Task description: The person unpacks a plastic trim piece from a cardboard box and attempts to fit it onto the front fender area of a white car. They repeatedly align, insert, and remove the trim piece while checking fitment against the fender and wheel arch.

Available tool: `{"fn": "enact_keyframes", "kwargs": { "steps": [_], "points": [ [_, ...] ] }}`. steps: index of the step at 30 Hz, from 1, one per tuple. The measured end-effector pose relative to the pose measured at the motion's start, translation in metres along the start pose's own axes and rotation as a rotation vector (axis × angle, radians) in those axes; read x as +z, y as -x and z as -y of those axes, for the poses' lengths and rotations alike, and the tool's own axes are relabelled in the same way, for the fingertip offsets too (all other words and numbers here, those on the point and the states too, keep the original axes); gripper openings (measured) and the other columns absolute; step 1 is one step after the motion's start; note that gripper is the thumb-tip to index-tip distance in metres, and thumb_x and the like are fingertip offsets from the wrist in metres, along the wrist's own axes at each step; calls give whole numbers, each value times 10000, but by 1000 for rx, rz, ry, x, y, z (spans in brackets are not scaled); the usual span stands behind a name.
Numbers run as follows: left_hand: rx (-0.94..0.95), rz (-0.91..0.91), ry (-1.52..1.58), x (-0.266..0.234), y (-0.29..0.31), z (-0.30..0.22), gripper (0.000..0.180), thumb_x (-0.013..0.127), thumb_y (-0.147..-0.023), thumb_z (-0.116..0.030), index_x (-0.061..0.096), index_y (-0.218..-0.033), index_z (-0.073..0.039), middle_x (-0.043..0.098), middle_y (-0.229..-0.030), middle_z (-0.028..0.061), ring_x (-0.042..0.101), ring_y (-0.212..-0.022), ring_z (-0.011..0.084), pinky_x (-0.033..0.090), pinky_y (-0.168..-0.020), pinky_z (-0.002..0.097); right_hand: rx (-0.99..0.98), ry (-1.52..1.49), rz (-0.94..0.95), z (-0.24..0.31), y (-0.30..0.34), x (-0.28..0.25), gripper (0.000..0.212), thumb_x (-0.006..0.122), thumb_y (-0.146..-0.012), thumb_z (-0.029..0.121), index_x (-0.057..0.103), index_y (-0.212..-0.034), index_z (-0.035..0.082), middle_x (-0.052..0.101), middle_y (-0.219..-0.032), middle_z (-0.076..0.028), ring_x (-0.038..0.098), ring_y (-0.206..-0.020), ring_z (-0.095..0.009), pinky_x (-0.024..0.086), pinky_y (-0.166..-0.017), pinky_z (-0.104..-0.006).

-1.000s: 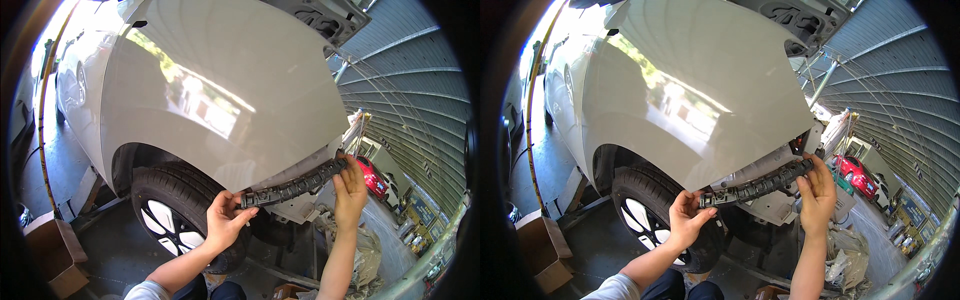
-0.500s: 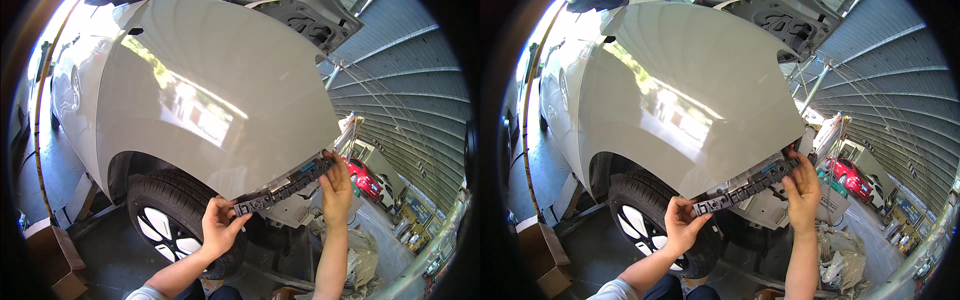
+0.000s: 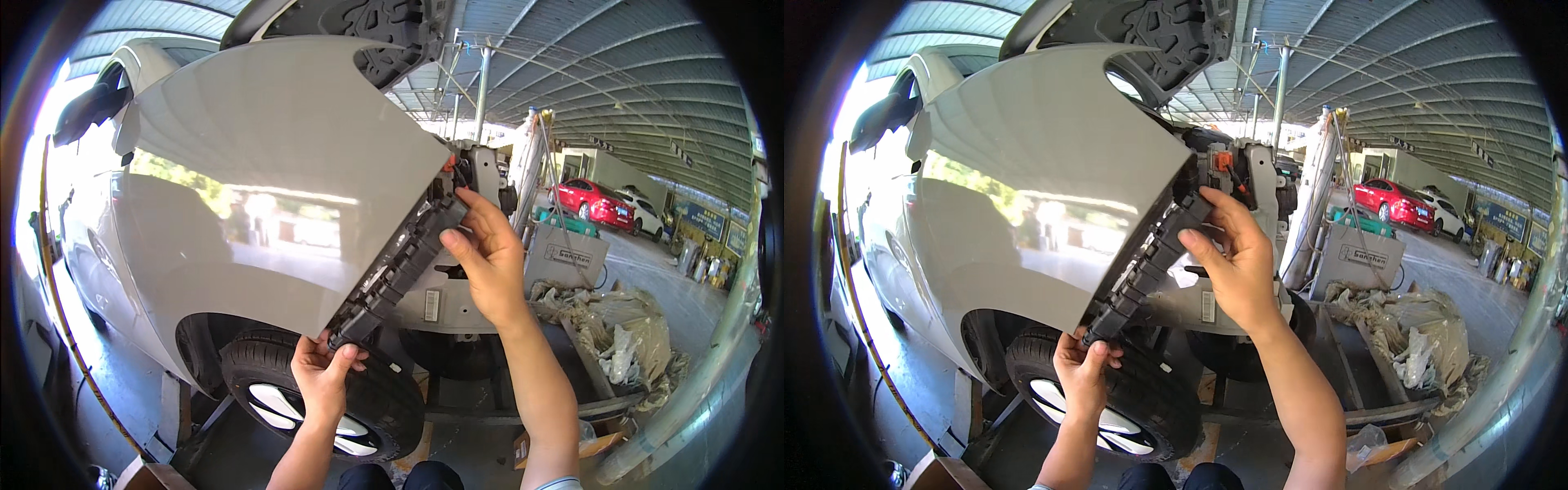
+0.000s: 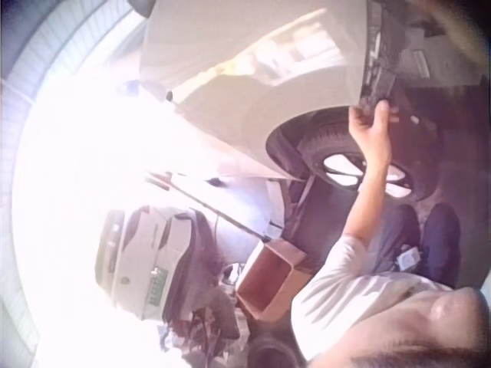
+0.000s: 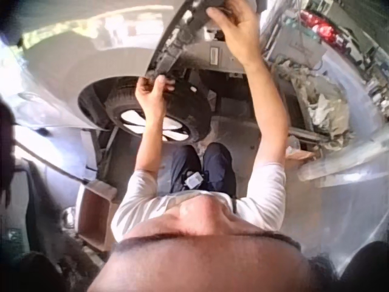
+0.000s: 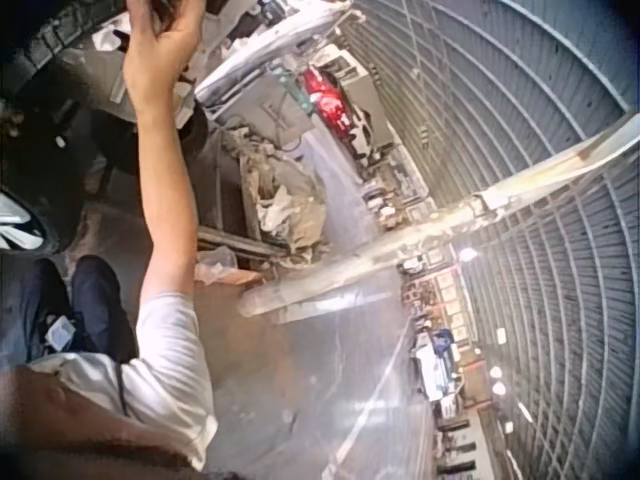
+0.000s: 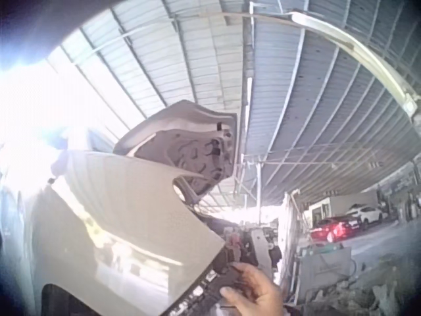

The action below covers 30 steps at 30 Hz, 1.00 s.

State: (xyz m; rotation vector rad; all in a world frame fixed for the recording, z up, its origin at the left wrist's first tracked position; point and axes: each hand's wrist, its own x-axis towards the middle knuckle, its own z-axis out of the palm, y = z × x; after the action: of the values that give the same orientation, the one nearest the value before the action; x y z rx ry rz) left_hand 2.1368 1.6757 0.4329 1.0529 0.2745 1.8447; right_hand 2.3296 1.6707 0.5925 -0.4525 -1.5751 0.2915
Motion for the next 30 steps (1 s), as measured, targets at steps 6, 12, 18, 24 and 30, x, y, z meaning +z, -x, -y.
{"fn": "enact_keyframes", "kwargs": {
  "steps": [6,12,18,24,30],
  "points": [
    [35,-1,-23,5,2,-4,430,738,-803,-161,470,-1080,30,637,-828,134,669,-669,226,543,-540,268,-2,-46,-72,1,-5,5,469,702,-825,35,497,-1245,-4,585,-970,-47,581,-909,-114,479,-810,-237],
    [2,5,45,21,10,-10,465,724,-813,-116,438,-1150,27,644,-907,153,678,-797,247,562,-567,258,-31,0,-131,-1,-12,11,449,706,-827,59,514,-1229,6,612,-1024,-54,578,-876,-92,467,-767,-208],
    [16,-13,-15,17,3,-7,411,661,-836,-7,431,-1168,69,627,-989,174,675,-811,239,571,-598,268,-52,50,-134,2,-10,17,467,705,-829,69,501,-1245,4,607,-1042,-60,569,-899,-99,457,-784,-213],
    [23,-2,52,18,3,-8,469,646,-819,74,356,-1186,56,569,-1141,211,674,-865,244,585,-631,278,-123,62,-163,-1,-4,14,487,702,-836,72,482,-1263,-10,608,-1037,-71,567,-896,-109,455,-791,-213],
    [65,-26,14,15,3,-5,469,663,-804,81,335,-1137,39,583,-1059,193,677,-857,233,584,-632,278,-124,61,-173,-1,-8,22,465,677,-859,72,478,-1268,-22,615,-1084,-100,574,-929,-120,458,-824,-232]
  ]
}}
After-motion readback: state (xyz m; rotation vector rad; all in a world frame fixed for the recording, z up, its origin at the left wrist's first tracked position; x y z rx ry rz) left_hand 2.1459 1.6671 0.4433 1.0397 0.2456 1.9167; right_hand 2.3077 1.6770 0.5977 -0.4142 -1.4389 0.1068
